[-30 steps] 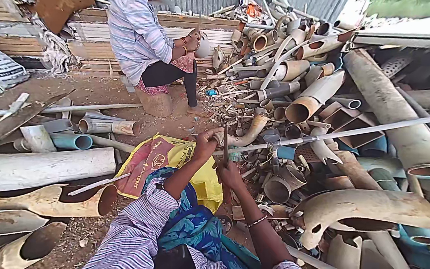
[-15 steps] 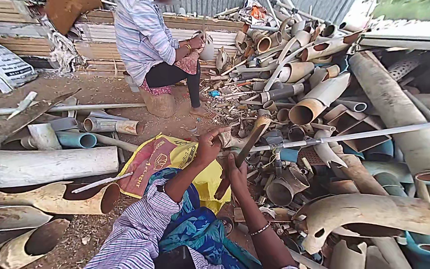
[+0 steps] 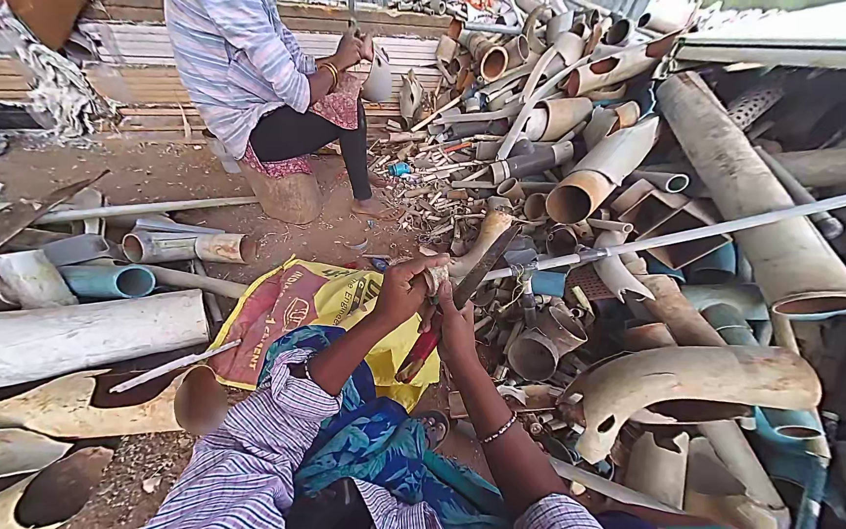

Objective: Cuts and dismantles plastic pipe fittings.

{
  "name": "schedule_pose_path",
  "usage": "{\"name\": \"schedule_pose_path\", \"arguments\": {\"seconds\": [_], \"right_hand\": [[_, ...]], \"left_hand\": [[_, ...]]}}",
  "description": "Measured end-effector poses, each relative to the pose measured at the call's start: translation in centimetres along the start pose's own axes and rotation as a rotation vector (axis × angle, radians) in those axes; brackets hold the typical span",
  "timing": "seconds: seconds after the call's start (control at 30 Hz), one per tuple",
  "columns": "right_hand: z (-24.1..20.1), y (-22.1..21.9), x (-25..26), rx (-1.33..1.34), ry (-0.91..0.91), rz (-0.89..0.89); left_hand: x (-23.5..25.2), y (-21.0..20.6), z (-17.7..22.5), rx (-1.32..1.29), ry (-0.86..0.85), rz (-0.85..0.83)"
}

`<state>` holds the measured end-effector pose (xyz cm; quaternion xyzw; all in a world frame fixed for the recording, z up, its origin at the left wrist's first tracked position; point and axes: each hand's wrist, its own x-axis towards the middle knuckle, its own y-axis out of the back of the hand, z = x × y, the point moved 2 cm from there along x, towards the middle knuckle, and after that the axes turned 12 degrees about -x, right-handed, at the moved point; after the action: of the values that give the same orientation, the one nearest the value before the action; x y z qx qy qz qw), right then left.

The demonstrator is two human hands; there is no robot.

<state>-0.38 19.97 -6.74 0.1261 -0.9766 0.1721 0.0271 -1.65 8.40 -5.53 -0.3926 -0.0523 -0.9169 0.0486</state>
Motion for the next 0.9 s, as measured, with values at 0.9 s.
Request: {"name": "schedule_pose_path", "arguments": {"seconds": [0.9], "right_hand": [[-0.5, 1.6, 0.8, -0.392, -0.023, -0.158]], "left_hand": [[2.2, 2.7, 3.1, 0.527, 0.280, -0.402]]}}
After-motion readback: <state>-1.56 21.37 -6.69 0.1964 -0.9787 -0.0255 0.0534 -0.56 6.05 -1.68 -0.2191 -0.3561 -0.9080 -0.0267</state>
